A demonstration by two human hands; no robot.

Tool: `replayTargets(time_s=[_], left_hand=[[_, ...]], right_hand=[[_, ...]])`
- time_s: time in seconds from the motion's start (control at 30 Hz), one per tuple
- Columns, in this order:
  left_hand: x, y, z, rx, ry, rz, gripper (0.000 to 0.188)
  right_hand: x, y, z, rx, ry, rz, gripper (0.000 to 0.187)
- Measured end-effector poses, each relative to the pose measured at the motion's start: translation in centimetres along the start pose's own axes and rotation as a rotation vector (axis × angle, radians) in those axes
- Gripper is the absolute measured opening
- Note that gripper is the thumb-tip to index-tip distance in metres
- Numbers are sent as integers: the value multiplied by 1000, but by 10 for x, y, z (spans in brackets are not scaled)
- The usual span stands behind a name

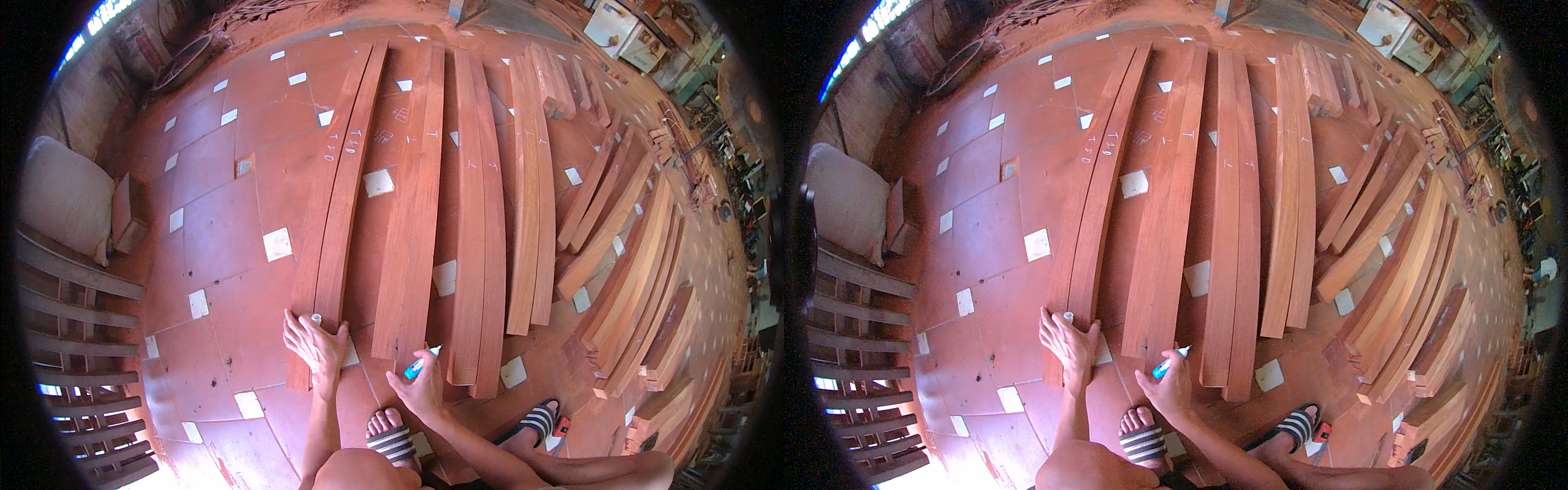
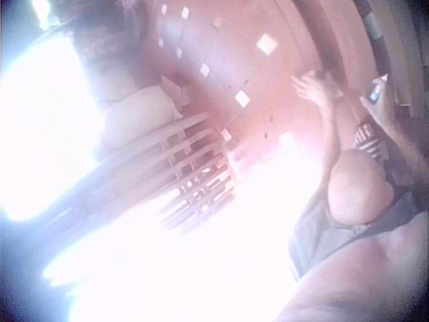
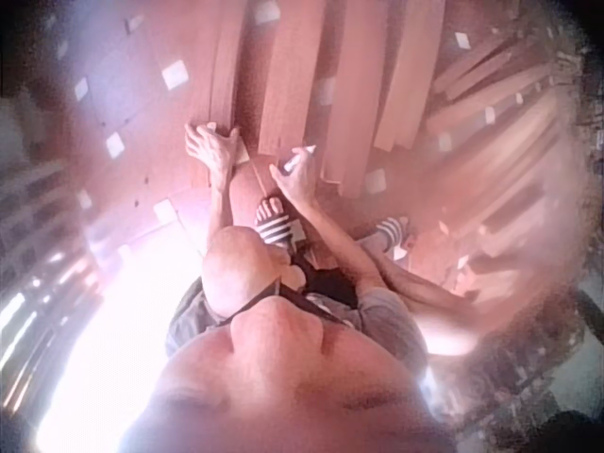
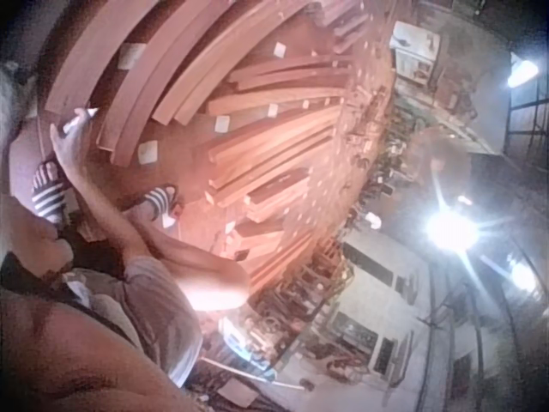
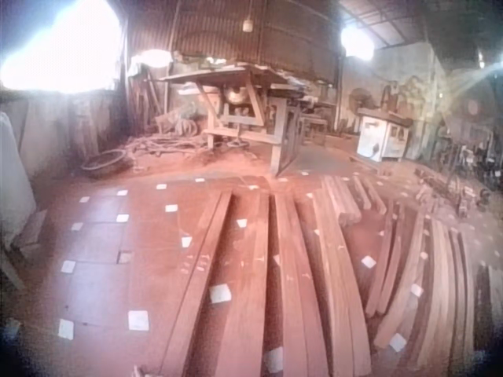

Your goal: The person sits on the floor and uses a marker to label several long wooden planks laid out in rows. They pick up each plank, write on it, and place it back down, repeating the process across multiple pieces.

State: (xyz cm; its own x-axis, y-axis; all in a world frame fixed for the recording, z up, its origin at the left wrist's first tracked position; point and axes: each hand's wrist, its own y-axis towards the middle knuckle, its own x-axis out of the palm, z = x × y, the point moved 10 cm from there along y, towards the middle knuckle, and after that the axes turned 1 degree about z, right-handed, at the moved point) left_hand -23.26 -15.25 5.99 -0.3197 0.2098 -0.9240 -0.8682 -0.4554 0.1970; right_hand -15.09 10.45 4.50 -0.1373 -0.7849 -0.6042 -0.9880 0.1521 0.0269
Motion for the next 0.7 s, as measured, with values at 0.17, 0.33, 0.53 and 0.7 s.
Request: replayTargets(time_s=[0.17, 0.33, 0.53, 0.7], left_hand=[[9, 13, -6, -40, -13, -19, 75], [21, 35, -7, -15, -14, 15, 81], [45, 119, 9, 44, -6, 24, 85], [59, 142, 40, 150, 91, 197, 83]], right_hand=[[-10, -6, 4, -32, 17, 33, 73], [-11, -5, 4, 85, 95, -41, 73], [-12, -1, 1, 13, 143, 35, 77], [-19, 1, 0, 43, 169, 71, 77]])
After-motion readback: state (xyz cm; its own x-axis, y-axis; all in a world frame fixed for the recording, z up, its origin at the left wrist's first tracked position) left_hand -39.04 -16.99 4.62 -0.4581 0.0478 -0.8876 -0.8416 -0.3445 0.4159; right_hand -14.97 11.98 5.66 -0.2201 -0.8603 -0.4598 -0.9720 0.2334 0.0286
